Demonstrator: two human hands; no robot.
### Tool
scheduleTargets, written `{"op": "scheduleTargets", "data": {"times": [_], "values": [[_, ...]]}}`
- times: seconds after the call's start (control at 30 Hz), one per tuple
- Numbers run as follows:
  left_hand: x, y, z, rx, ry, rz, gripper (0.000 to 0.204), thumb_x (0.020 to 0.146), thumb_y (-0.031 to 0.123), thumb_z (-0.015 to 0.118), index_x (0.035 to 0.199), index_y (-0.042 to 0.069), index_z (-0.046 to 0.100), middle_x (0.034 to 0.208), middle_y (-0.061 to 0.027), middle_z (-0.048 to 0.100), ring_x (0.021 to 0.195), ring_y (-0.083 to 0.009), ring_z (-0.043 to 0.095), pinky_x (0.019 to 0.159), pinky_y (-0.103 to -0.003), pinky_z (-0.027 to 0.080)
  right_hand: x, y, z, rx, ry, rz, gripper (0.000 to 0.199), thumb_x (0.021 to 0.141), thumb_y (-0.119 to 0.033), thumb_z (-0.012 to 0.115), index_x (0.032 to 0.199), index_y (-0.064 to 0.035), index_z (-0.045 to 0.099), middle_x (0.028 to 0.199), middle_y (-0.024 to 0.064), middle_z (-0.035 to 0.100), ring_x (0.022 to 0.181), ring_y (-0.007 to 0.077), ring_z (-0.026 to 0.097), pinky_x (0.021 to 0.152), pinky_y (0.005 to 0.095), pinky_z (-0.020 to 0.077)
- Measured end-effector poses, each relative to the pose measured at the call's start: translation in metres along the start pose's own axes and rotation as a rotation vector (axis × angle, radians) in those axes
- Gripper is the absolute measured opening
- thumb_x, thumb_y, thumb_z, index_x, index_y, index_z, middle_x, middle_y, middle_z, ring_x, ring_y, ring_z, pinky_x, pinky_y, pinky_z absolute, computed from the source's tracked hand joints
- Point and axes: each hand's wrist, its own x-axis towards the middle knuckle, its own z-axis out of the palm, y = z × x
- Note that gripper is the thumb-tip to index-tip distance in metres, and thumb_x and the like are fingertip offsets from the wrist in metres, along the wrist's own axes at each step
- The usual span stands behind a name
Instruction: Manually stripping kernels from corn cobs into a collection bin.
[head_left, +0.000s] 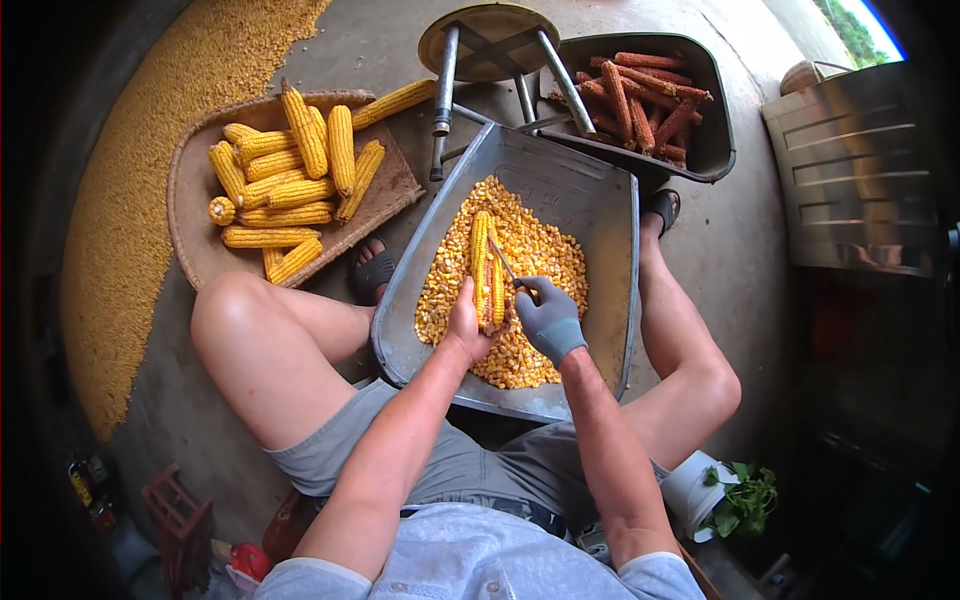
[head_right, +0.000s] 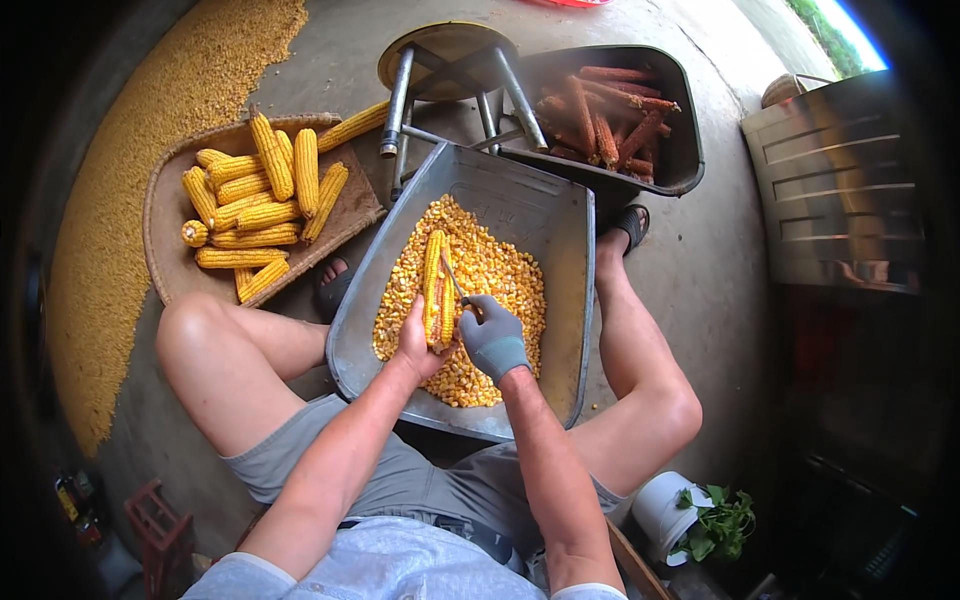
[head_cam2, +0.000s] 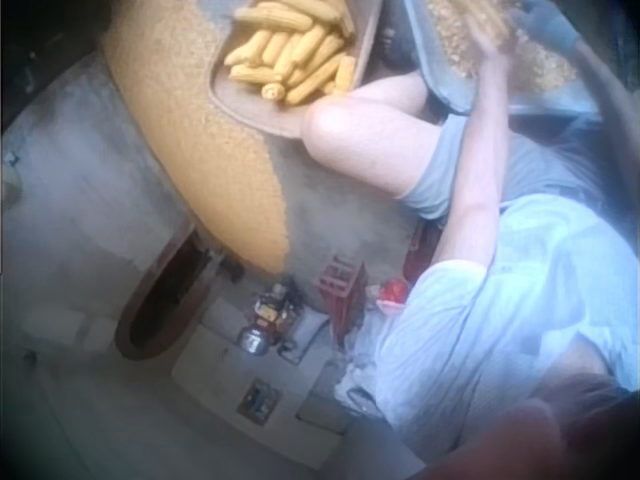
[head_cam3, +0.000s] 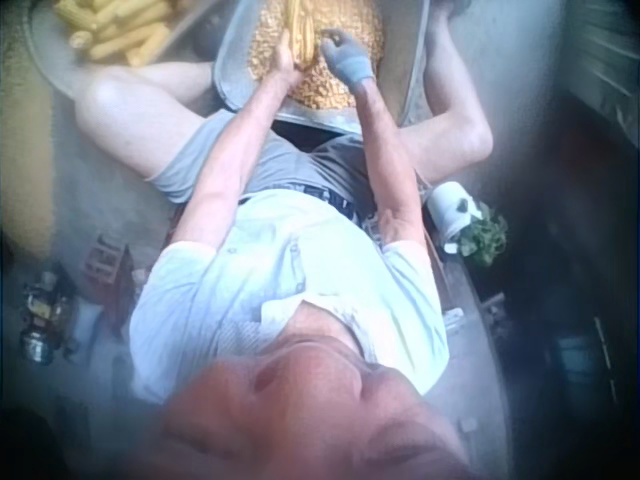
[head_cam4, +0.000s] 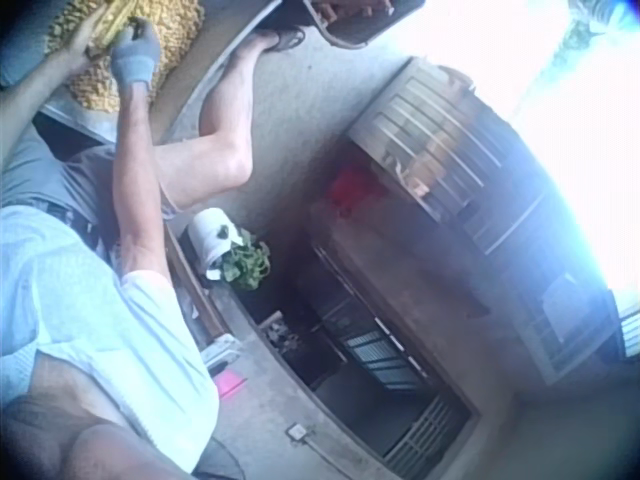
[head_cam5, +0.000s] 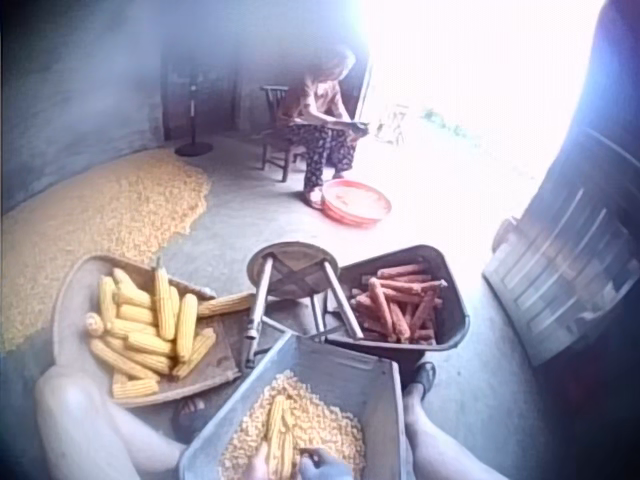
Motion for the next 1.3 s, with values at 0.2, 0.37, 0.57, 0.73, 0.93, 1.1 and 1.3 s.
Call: {"op": "scheduleTargets", "data": {"times": [0.2, 0.37, 0.57, 0.73, 0.93, 1.1, 1.3], "values": [[-0.001, 0.006, 0.018, -0.068, 0.061, 0.050, 0.059, 0.096, 0.054, 0.026, 0.131, 0.010, 0.045, 0.123, -0.0110, 0.055, 0.112, -0.0255, 0.055, 0.093, -0.043, 0.046, 0.007, -0.014, 0.027, -0.275, 0.068, 0.021, 0.026, 0.082, -0.021, 0.054, 0.100, -0.0058, 0.064, 0.086, 0.0210, 0.066, 0.082, 0.0359, 0.065, 0.076, 0.0407, 0.0515], [-0.021, 0.001, 0.050, 0.076, 0.194, 0.038, 0.056, 0.096, 0.055, 0.026, 0.128, 0.015, 0.047, 0.121, -0.0078, 0.055, 0.108, -0.0231, 0.053, 0.087, -0.037, 0.045, 0.061, 0.001, 0.031, -0.273, 0.088, 0.111, 0.028, 0.081, -0.024, 0.053, 0.098, -0.0067, 0.067, 0.091, 0.0195, 0.067, 0.088, 0.0346, 0.065, 0.080, 0.0395, 0.0506], [-0.012, 0.001, 0.028, 0.023, 0.199, 0.005, 0.053, 0.096, 0.055, 0.027, 0.106, 0.012, 0.057, 0.083, -0.0061, 0.062, 0.070, -0.0195, 0.059, 0.061, -0.033, 0.048, 0.049, 0.014, -0.004, -0.210, 0.003, 0.045, 0.032, 0.080, -0.026, 0.053, 0.101, -0.0049, 0.066, 0.094, 0.0206, 0.067, 0.090, 0.0340, 0.064, 0.083, 0.0380, 0.0498], [-0.012, 0.012, 0.011, -0.006, 0.131, -0.001, 0.056, 0.095, 0.056, 0.025, 0.108, 0.011, 0.056, 0.080, -0.0072, 0.062, 0.065, -0.0195, 0.059, 0.053, -0.031, 0.047, 0.004, 0.005, -0.003, -0.043, -0.041, 0.058, 0.030, 0.082, -0.025, 0.055, 0.102, -0.0055, 0.066, 0.089, 0.0178, 0.068, 0.084, 0.0310, 0.066, 0.078, 0.0352, 0.0514], [-0.006, 0.007, 0.022, 0.007, 0.181, -0.014, 0.053, 0.095, 0.056, 0.025, 0.121, 0.019, 0.053, 0.111, -0.0036, 0.059, 0.097, -0.0205, 0.056, 0.078, -0.039, 0.046, 0.028, -0.001, 0.019, -0.131, 0.064, 0.021, 0.027, 0.082, -0.023, 0.055, 0.101, -0.0068, 0.065, 0.090, 0.0185, 0.067, 0.085, 0.0317, 0.066, 0.078, 0.0372, 0.0511], [-0.012, 0.009, 0.020, 0.066, 0.150, -0.046, 0.051, 0.095, 0.055, 0.025, 0.120, 0.020, 0.053, 0.107, -0.0032, 0.060, 0.091, -0.0199, 0.058, 0.073, -0.036, 0.047, 0.055, -0.001, 0.035, -0.160, 0.104, 0.051, 0.030, 0.082, -0.024, 0.052, 0.101, -0.0062, 0.065, 0.092, 0.0201, 0.066, 0.089, 0.0343, 0.064, 0.081, 0.0402, 0.0498], [-0.013, 0.009, 0.025, -0.020, 0.169, 0.016, 0.051, 0.097, 0.052, 0.026, 0.111, 0.014, 0.057, 0.087, -0.0032, 0.063, 0.073, -0.0174, 0.060, 0.057, -0.031, 0.046, 0.037, 0.022, 0.017, -0.108, 0.062, 0.058, 0.034, 0.081, -0.029, 0.056, 0.104, -0.0064, 0.066, 0.088, 0.0169, 0.068, 0.080, 0.0263, 0.066, 0.075, 0.0346, 0.0514]]}}
